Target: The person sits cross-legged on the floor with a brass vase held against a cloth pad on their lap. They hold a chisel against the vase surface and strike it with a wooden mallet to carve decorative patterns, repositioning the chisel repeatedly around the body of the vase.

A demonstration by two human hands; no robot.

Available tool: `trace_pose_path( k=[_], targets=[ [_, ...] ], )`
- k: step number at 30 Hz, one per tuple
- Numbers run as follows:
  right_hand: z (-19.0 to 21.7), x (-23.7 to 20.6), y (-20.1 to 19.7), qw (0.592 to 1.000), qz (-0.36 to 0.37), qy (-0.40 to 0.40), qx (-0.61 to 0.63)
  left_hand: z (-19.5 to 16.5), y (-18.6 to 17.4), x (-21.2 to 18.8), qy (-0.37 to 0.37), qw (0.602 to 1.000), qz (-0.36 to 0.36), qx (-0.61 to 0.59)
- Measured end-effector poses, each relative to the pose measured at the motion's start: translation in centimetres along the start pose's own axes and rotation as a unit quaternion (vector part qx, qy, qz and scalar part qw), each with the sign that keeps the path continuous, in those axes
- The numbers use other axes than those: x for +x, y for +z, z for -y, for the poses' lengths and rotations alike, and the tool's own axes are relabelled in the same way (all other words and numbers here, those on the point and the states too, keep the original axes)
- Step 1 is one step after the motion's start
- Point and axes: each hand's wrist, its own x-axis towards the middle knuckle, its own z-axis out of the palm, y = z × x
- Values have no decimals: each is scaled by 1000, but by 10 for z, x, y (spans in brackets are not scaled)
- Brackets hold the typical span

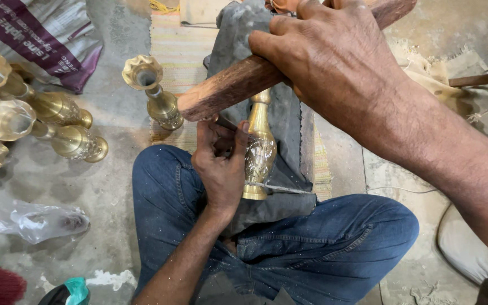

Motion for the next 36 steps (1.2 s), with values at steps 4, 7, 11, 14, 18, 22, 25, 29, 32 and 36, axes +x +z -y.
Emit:
trace_pose_path(
  k=[4, 7, 11, 14, 18, 22, 25, 29, 32, 36],
  targets=[
    [0, -1, 1, 1000, 1, 0, 6, 4, 0, 1, 6, 1000, 15, -21],
    [0, -2, 2, 1000, 5, 2, 15, 8, 0, 1, 6, 1000, 13, -15],
    [7, -7, 1, 999, 25, 9, -39, 9, 0, -1, 67, 997, 14, 35],
    [10, -10, -3, 990, -9, 1, -142, 6, 1, -3, 64, 998, 13, 22],
    [10, -10, -3, 997, 6, 31, -66, 2, 2, -2, 22, 1000, 8, 18],
    [9, -12, 1, 994, 31, 33, -98, 2, 2, -1, 28, 1000, 12, 7],
    [8, -12, 4, 997, 11, 37, -66, 3, 1, 0, 20, 1000, 15, 6],
    [8, -12, 7, 997, 20, 44, -64, 5, 2, 0, 16, 1000, 15, -7],
    [8, -12, 4, 993, 41, 35, -104, 5, 4, 1, 21, 1000, 10, 3],
    [6, -9, -1, 992, 79, 79, 52, 3, 3, 2, -13, 999, 15, 49]
  ],
)
